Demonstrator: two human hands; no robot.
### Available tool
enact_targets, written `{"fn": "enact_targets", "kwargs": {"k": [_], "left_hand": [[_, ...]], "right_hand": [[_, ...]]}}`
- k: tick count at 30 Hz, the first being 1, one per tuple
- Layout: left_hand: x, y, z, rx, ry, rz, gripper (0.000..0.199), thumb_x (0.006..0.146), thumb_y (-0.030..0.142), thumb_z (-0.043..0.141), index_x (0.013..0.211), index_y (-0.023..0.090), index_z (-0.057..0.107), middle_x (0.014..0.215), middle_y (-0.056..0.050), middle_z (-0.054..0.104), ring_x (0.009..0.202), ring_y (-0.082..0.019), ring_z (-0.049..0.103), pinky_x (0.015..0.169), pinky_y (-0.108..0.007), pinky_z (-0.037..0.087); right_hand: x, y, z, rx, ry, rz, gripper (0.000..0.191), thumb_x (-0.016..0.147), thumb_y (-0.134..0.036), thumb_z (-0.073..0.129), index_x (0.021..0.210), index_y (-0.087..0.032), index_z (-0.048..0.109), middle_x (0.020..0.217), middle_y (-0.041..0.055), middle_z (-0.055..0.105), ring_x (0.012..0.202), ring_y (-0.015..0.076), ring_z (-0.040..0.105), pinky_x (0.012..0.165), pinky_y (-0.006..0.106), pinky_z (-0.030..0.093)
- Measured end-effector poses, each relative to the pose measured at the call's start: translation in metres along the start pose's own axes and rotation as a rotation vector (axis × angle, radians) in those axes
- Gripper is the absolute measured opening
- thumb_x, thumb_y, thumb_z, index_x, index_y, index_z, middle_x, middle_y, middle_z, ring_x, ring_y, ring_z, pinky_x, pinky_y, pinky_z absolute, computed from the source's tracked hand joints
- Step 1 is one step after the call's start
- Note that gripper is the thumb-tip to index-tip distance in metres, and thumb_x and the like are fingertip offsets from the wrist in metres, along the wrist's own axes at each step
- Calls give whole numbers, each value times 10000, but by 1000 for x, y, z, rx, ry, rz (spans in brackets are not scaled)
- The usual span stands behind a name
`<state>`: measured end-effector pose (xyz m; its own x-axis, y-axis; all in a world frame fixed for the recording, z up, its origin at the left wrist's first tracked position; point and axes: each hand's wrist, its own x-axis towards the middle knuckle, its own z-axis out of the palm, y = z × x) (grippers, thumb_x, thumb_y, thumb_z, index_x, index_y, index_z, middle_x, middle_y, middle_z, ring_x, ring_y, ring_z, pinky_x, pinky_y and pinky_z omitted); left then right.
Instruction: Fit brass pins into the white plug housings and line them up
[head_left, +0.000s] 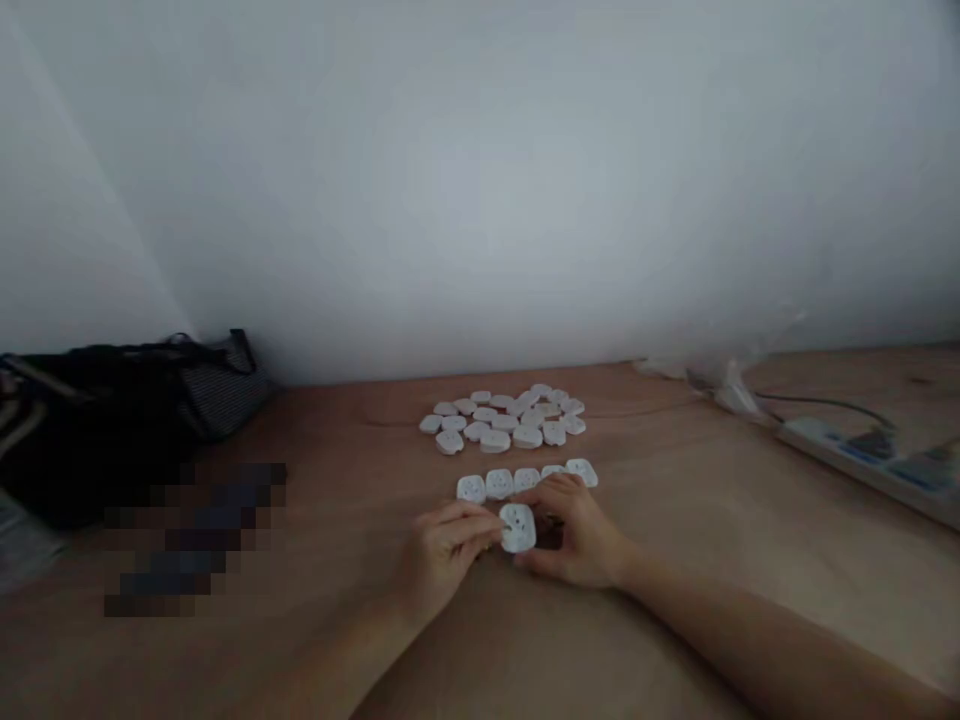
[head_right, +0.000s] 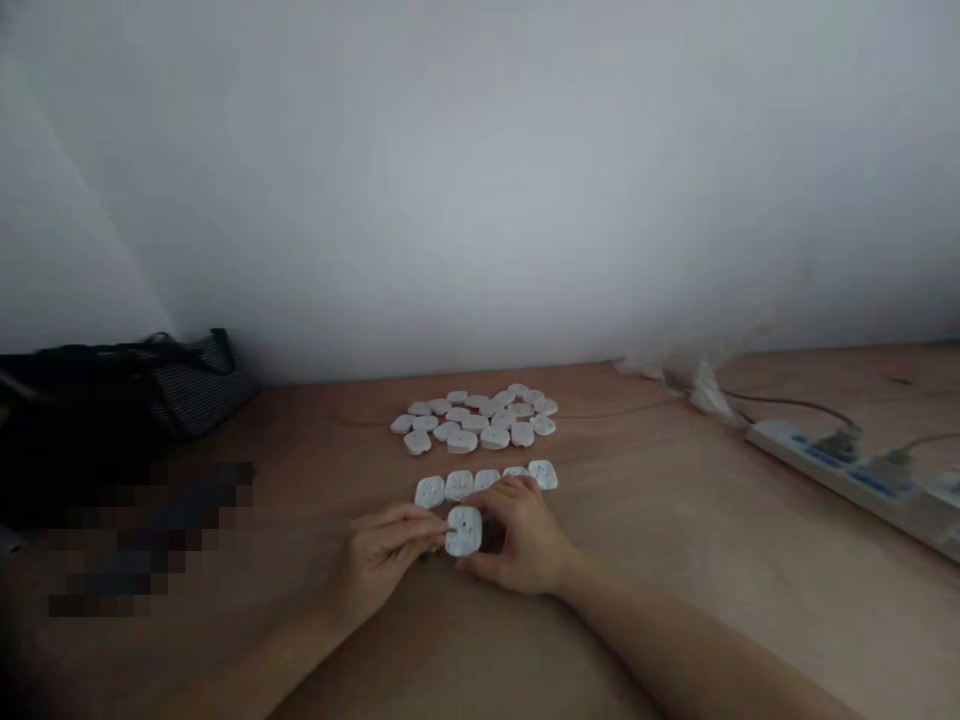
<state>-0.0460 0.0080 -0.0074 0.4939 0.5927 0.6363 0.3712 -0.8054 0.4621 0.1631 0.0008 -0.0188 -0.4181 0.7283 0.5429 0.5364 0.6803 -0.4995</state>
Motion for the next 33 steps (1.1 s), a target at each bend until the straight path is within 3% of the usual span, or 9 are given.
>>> {"fn": "enact_targets", "kwargs": {"k": [5,8,11,14,18,22,28,33], "left_hand": [[-1,-2,3,37,-20,30,133,831,168,583,842,201,711,776,-31,695,689,-140,649,625,-215,513],[-1,-1,4,47,22,-21,124,803,205,634,920,203,675,786,-24,700,697,-149,655,652,-238,522],[0,1,5,34,31,-44,74,801,236,642,854,194,671,756,-25,689,698,-155,649,666,-252,524],[3,3,3,42,-13,47,93,823,240,618,812,198,700,808,-52,687,764,-172,635,708,-276,519],[6,-1,-5,135,-93,131,173,836,227,595,982,221,687,1022,-82,643,951,-204,577,825,-318,481],[7,-16,-23,268,27,1,169,859,222,535,946,189,676,846,-61,605,822,-180,571,756,-290,471],[7,-34,-32,346,-206,-59,127,809,206,592,876,214,700,806,-33,580,776,-175,557,700,-270,438],[8,-33,-23,296,-252,-138,104,808,189,584,773,187,683,789,-36,580,771,-184,558,696,-280,428]], "right_hand": [[0,-1,0,-4,4,-6,458,596,-349,749,1012,-217,610,914,49,655,868,239,559,814,397,355],[0,-1,-1,-13,1,-9,459,617,-385,733,1026,-219,605,907,48,653,857,235,562,815,401,354],[0,-1,-2,-17,-5,-12,471,620,-397,734,1036,-220,600,901,48,652,859,239,562,810,404,354],[0,-2,-2,-17,-1,-21,465,625,-407,732,1028,-216,600,902,51,651,861,241,562,813,408,351],[0,-2,-2,-11,-2,-22,463,624,-393,736,1029,-215,596,902,41,652,859,235,561,824,407,345],[-2,0,-4,-7,-2,6,470,621,-377,740,1037,-213,593,927,51,648,880,245,557,829,411,349],[-4,4,-4,-8,19,23,472,613,-399,745,1025,-217,601,936,60,650,895,256,560,830,418,360],[-4,2,-4,-11,22,7,476,614,-390,746,1032,-217,601,936,60,649,900,257,561,834,418,365]]}}
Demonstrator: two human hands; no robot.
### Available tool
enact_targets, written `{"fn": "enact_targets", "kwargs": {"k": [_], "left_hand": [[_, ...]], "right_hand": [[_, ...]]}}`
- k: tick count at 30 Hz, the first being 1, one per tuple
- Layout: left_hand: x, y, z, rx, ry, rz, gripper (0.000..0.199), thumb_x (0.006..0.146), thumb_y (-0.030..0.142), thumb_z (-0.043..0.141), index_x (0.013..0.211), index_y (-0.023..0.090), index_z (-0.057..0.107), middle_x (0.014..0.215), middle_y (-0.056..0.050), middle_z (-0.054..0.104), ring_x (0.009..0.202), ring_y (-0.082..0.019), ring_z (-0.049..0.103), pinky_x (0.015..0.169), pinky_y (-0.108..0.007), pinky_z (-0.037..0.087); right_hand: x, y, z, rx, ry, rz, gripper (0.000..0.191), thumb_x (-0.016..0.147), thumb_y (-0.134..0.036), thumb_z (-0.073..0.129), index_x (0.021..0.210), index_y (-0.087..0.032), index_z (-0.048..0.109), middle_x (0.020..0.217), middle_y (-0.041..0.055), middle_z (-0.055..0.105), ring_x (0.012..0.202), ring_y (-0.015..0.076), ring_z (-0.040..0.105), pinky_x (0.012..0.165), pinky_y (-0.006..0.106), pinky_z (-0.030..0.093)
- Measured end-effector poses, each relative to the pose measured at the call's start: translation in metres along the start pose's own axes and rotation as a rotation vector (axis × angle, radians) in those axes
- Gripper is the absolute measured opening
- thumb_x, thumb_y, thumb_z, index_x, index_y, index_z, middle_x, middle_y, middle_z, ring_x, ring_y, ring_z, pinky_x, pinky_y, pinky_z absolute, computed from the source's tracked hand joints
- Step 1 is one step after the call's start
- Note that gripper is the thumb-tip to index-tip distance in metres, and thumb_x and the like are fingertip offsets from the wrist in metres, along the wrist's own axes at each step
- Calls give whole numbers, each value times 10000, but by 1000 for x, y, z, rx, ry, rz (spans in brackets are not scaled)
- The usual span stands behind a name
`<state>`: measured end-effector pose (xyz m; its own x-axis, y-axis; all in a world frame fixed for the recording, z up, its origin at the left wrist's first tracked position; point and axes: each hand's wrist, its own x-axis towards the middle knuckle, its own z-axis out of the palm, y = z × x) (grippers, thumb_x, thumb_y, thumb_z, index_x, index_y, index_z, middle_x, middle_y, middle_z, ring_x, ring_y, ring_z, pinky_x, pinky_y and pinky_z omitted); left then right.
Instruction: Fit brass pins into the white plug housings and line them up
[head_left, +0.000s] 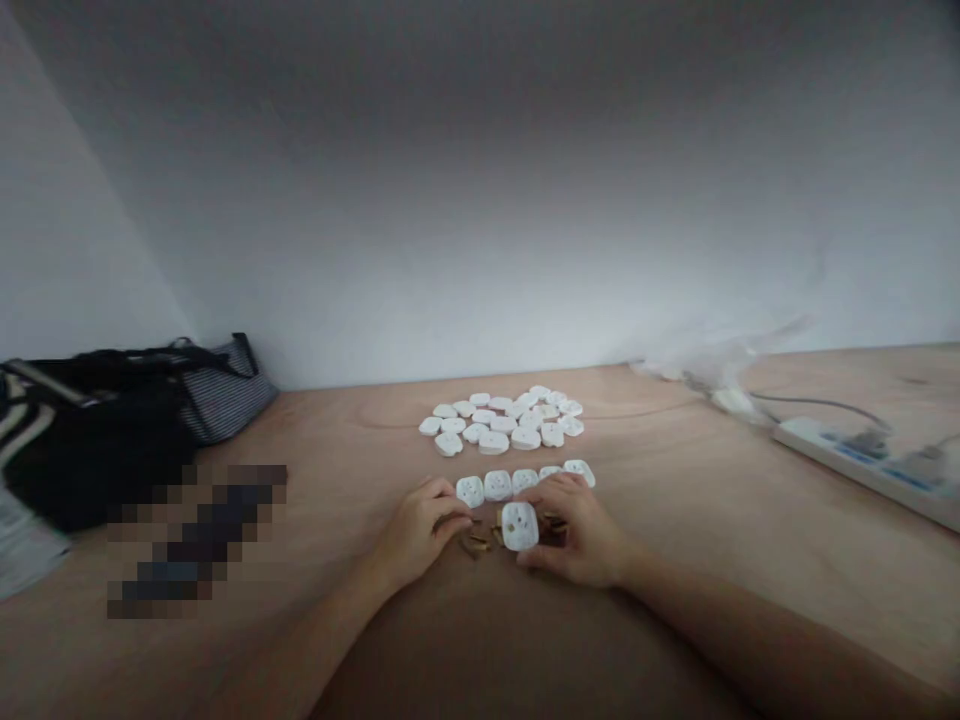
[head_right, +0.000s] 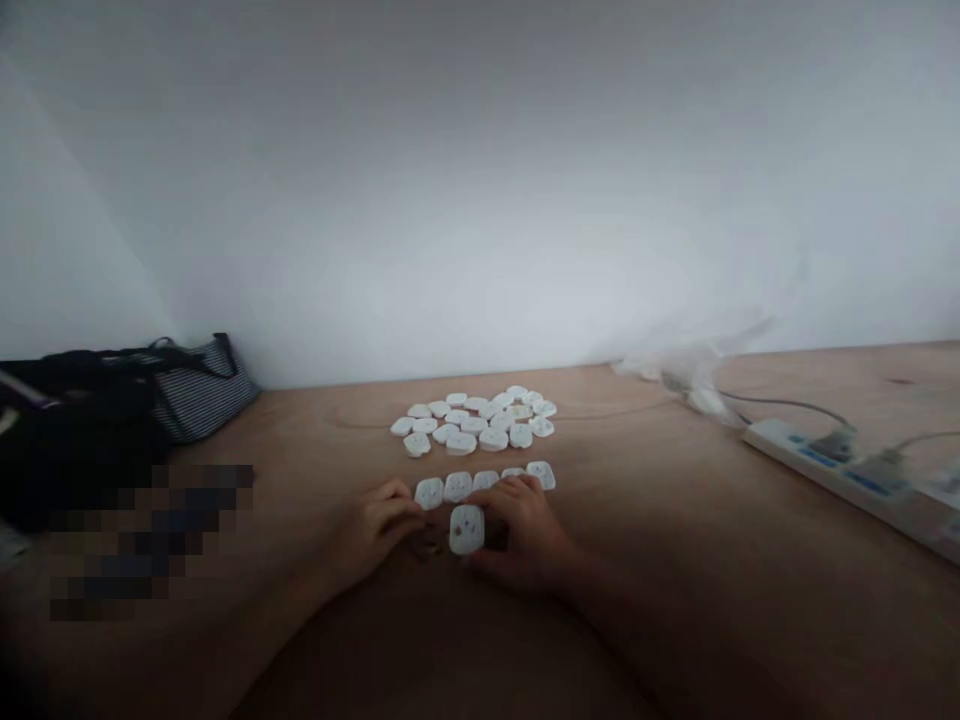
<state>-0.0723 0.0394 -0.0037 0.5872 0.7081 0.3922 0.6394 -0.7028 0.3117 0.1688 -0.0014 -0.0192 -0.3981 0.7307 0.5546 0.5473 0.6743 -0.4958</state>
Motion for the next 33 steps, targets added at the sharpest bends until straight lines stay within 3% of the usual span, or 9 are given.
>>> {"fn": "enact_targets", "kwargs": {"k": [7,15,33], "left_hand": [[-2,18,-1,-129,104,-46,122,857,184,457,804,185,567,773,-18,604,736,-169,573,675,-258,445],[-1,51,3,-178,108,-27,126,870,206,466,810,188,576,716,0,626,673,-143,597,607,-217,434],[5,54,13,-207,119,-120,141,843,248,528,744,173,594,646,7,613,606,-139,572,562,-214,413]], "right_hand": [[1,1,0,-20,1,-11,466,622,-398,734,1029,-216,596,939,54,648,893,251,562,833,423,365],[2,-4,0,-51,-17,-62,488,625,-401,728,1057,-220,590,922,62,648,874,251,557,812,412,352],[2,-5,1,-52,-28,-91,487,643,-410,716,1072,-228,576,915,55,648,864,245,553,824,415,333]]}}
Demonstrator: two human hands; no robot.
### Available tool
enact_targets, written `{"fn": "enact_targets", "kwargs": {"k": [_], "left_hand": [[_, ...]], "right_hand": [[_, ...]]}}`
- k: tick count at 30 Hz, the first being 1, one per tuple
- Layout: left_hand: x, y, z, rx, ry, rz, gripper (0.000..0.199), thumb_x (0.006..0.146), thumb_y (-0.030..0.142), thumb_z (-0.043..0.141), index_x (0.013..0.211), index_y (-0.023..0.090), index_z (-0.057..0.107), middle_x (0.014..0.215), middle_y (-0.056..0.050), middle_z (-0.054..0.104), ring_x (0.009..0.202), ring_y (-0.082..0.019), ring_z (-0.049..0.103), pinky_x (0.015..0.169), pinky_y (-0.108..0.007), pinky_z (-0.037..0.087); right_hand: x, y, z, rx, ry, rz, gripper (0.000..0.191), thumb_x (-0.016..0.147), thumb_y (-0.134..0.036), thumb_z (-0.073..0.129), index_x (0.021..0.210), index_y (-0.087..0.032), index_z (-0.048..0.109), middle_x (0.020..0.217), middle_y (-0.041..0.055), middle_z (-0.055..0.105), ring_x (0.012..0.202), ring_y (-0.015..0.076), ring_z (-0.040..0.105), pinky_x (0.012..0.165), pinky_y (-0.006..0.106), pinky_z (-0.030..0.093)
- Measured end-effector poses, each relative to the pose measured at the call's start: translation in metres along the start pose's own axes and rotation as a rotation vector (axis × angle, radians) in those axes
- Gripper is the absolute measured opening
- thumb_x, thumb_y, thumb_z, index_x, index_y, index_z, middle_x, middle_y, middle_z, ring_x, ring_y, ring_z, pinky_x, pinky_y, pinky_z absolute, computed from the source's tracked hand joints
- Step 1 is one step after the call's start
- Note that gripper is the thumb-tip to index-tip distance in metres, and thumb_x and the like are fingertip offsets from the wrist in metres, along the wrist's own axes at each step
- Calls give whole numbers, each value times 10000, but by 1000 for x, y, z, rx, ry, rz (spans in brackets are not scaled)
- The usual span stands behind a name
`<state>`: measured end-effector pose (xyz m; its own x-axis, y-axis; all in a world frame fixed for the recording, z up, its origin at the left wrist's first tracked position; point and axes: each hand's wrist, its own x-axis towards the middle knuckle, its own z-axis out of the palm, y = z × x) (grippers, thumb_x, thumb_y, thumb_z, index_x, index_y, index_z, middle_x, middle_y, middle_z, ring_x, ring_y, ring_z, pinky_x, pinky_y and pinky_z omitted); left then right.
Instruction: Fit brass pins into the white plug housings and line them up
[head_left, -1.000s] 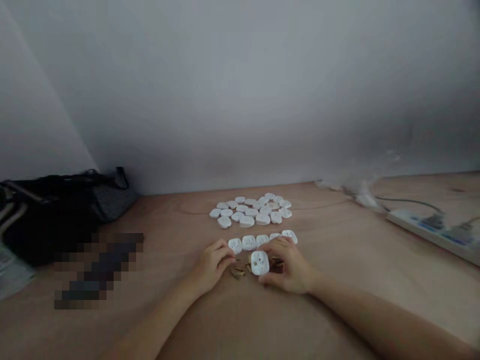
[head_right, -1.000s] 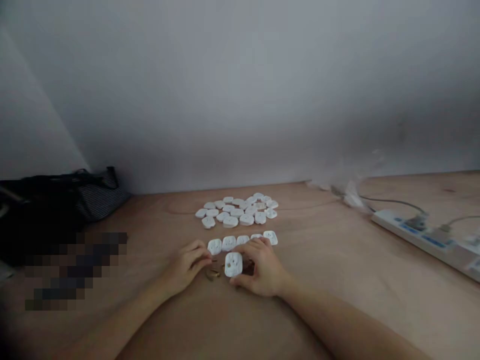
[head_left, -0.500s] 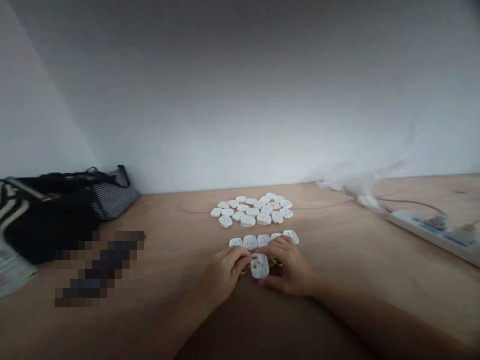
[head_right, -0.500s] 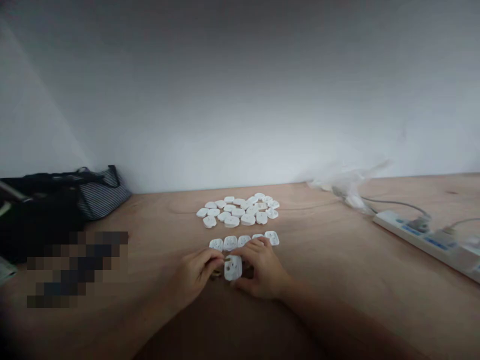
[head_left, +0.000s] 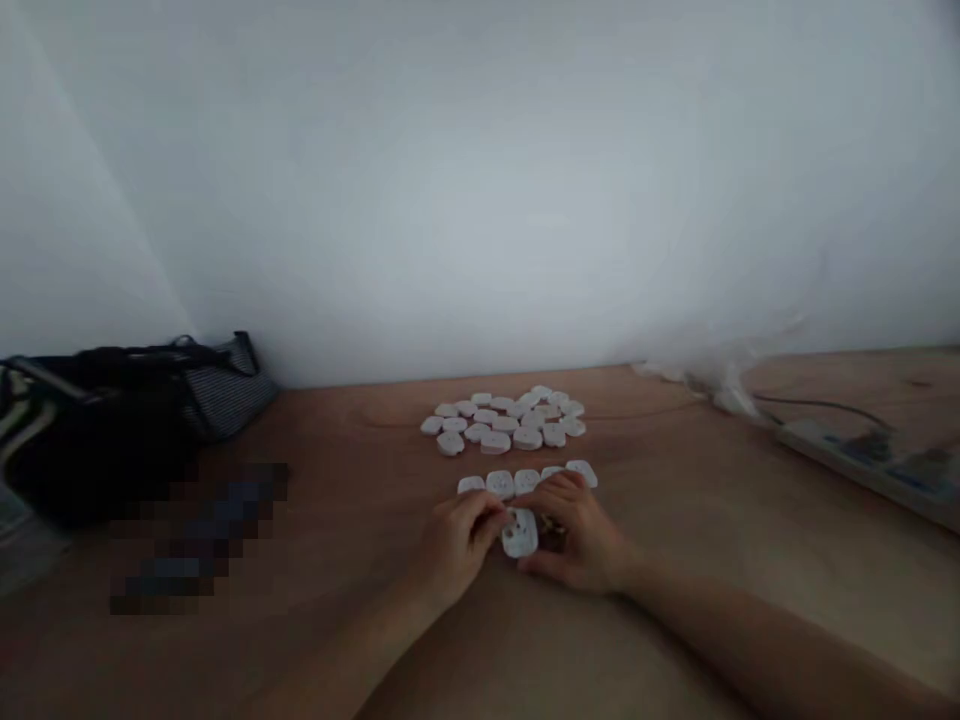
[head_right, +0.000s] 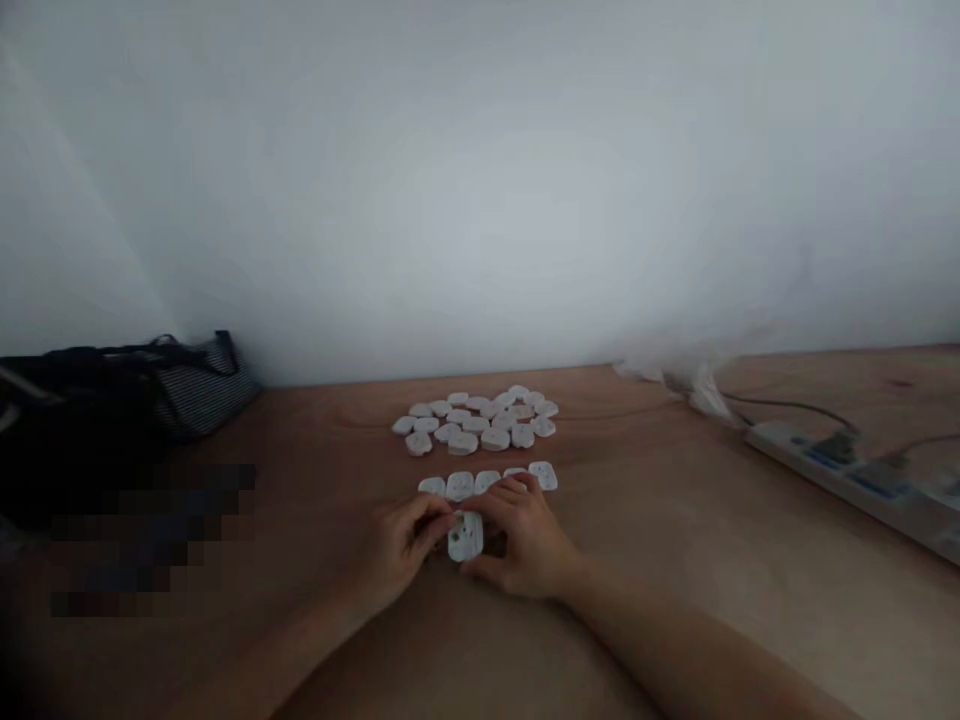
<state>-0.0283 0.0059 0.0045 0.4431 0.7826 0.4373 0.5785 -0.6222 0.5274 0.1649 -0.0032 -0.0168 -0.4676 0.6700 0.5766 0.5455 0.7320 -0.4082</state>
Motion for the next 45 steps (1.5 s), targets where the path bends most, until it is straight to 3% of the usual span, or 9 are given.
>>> {"fn": "enact_targets", "kwargs": {"k": [8,19,24,30,34,38,40,45], "left_hand": [[1,-6,6,-96,30,-89,174,784,331,613,743,165,582,627,13,590,576,-137,541,535,-220,411],[1,-4,8,-133,65,-80,220,794,315,589,644,154,585,623,2,549,586,-135,515,553,-221,391],[1,-10,11,-145,169,-187,286,686,379,701,796,161,553,639,34,498,578,-127,481,531,-211,385],[3,-14,14,-133,91,-214,290,689,414,690,745,161,560,614,34,496,554,-120,460,511,-209,363],[2,-16,6,-169,67,-98,274,756,412,634,860,161,598,760,-22,588,692,-161,547,634,-257,441],[1,-19,-4,-129,-15,159,571,570,446,794,1042,187,601,1014,-68,614,938,-233,563,830,-326,442],[0,-20,-6,-99,-44,211,613,535,454,812,1053,195,612,998,-66,637,938,-242,569,832,-335,443],[0,-20,-4,-53,-65,236,490,611,430,780,1022,205,635,950,-61,670,900,-239,583,808,-345,446]], "right_hand": [[0,0,0,2,-13,-5,480,653,-430,720,1067,-231,580,912,44,643,859,231,555,830,405,326],[0,1,2,8,-5,-17,503,663,-484,709,1075,-227,579,904,45,647,868,232,555,845,412,324],[-1,2,2,17,11,-26,511,665,-474,716,1091,-228,577,940,53,652,896,237,565,862,417,330],[-2,2,3,18,13,-62,509,659,-451,732,1094,-240,572,1018,65,654,976,257,556,896,436,303],[-2,3,3,48,45,-18,539,636,-453,750,1100,-238,580,995,64,660,952,252,562,864,413,333],[-1,3,1,60,71,35,533,596,-452,778,1064,-257,613,983,53,660,936,244,567,855,393,347],[-1,2,2,78,79,67,507,588,-448,785,1031,-259,626,976,46,661,930,236,570,856,384,352],[0,4,4,85,72,105,516,521,-467,809,955,-249,635,937,30,662,919,238,576,881,393,343]]}}
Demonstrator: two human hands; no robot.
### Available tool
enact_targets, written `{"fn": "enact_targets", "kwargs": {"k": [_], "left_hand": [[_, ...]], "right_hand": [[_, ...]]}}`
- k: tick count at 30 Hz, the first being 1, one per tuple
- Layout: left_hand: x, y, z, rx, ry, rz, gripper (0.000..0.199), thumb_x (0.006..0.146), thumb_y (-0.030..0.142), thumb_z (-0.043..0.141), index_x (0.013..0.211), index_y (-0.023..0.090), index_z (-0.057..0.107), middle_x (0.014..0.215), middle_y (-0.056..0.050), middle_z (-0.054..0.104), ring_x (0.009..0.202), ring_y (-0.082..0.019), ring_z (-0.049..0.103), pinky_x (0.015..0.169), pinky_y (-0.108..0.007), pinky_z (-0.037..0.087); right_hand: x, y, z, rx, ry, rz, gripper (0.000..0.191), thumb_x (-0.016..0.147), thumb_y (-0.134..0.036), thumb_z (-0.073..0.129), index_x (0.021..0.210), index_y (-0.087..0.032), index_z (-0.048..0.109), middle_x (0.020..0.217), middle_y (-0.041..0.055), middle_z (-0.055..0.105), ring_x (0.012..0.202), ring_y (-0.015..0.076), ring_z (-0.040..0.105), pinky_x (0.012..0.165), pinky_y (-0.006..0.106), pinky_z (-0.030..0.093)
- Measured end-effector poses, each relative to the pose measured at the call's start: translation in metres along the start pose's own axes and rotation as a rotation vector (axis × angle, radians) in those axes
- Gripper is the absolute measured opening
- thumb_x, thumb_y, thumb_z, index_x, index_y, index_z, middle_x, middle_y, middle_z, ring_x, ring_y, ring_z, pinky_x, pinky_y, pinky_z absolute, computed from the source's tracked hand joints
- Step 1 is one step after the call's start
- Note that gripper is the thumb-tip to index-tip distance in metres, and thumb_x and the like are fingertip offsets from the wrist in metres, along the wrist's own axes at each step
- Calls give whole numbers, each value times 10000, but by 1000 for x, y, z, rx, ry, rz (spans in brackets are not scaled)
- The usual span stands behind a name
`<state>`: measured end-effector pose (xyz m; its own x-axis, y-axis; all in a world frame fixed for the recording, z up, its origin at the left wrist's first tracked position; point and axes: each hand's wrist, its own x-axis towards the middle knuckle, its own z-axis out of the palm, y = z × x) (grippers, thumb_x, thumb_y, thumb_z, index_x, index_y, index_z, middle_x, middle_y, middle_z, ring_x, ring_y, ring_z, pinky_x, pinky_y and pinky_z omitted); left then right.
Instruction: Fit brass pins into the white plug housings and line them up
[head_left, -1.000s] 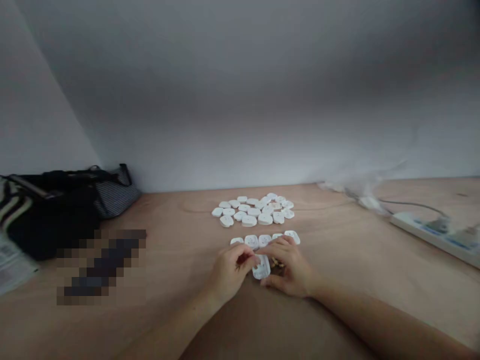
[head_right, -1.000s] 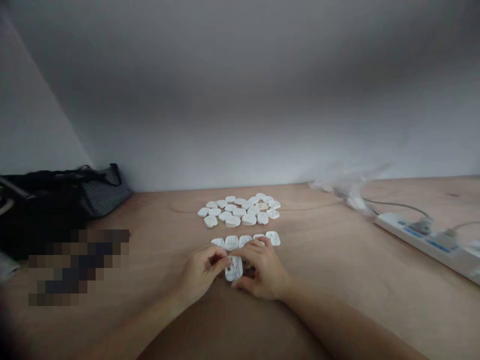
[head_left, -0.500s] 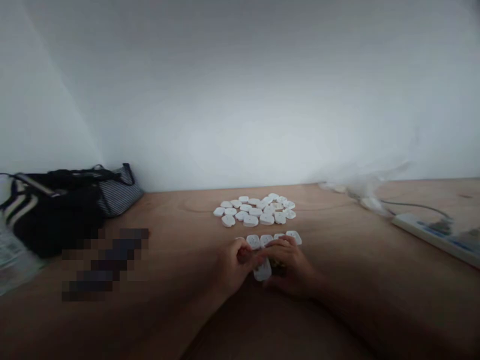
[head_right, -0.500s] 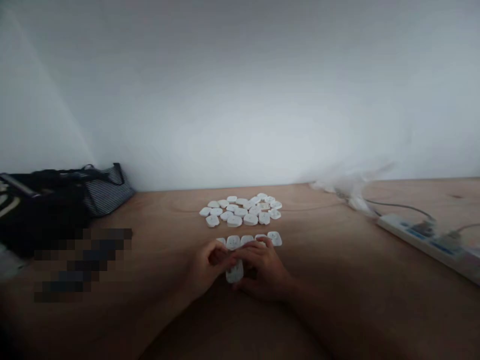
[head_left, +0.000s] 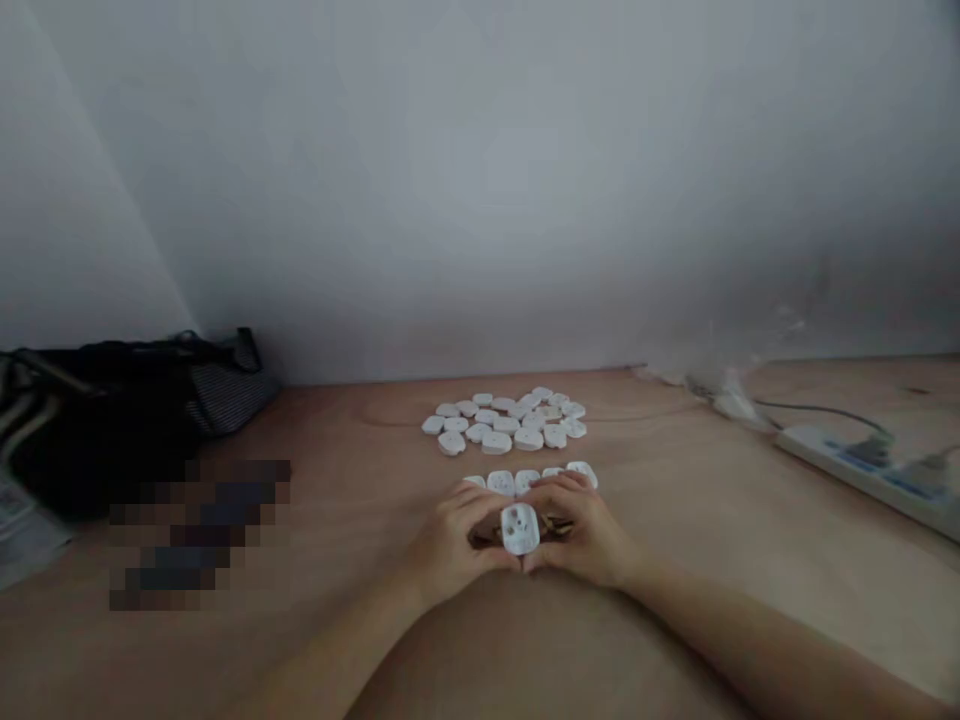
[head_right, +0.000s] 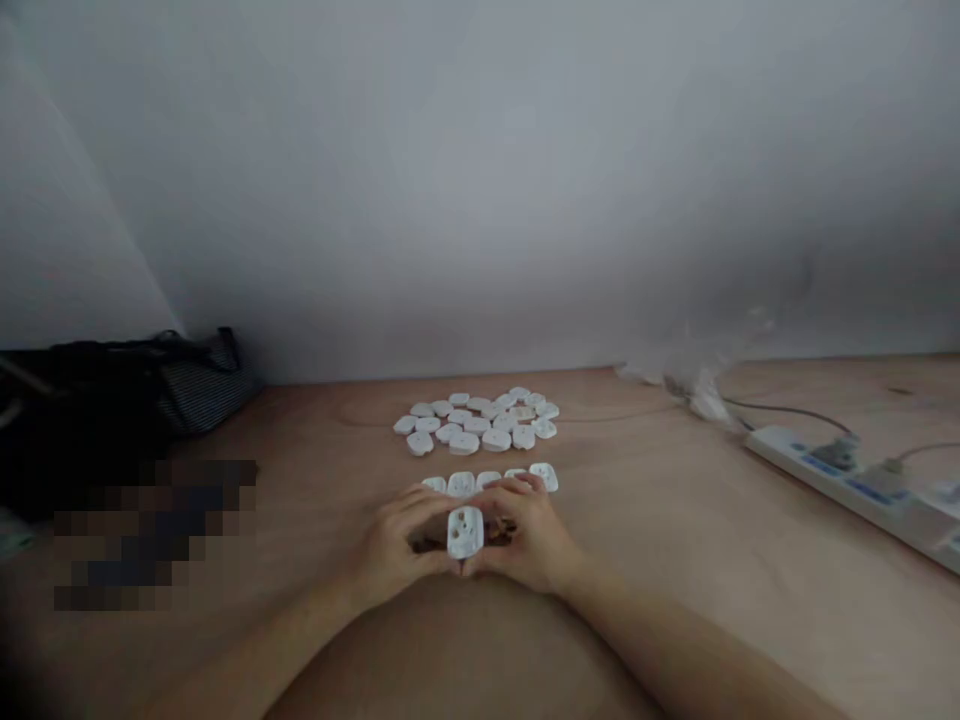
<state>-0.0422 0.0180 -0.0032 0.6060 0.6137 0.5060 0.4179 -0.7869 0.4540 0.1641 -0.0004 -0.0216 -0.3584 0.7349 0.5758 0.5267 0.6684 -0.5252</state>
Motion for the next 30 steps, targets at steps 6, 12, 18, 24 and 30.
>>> {"fn": "enact_targets", "kwargs": {"k": [6,12,18,24,30], "left_hand": [[-1,5,-3,58,-2,-24,448,651,394,755,1024,189,614,972,-67,649,922,-240,567,814,-349,449],[-4,6,-1,82,5,-49,413,670,314,735,1037,187,598,994,-72,637,951,-240,555,850,-364,439],[-3,6,0,82,-4,-52,407,651,336,739,1010,193,610,970,-68,644,933,-245,558,845,-374,437],[-3,6,0,82,-8,-34,408,634,306,754,1002,200,612,972,-57,648,922,-240,556,837,-363,432],[-3,8,-1,94,-57,-30,412,636,360,750,987,191,617,962,-65,651,925,-250,555,854,-378,420]], "right_hand": [[-1,12,-21,-141,-121,41,588,521,-543,777,1000,-241,618,976,52,657,950,260,555,875,413,325],[-3,24,-50,-267,-279,112,104,765,-294,624,855,-262,667,874,10,669,925,221,556,830,382,330],[-3,27,-43,-246,-298,93,73,758,-281,633,811,-252,675,813,1,666,863,203,571,782,346,362],[-2,22,-35,-239,-292,73,44,765,-266,636,800,-251,658,839,-4,665,881,202,566,788,348,356],[-1,16,-33,-258,-300,102,34,753,-254,647,763,-223,636,813,6,655,837,200,566,749,331,354]]}}
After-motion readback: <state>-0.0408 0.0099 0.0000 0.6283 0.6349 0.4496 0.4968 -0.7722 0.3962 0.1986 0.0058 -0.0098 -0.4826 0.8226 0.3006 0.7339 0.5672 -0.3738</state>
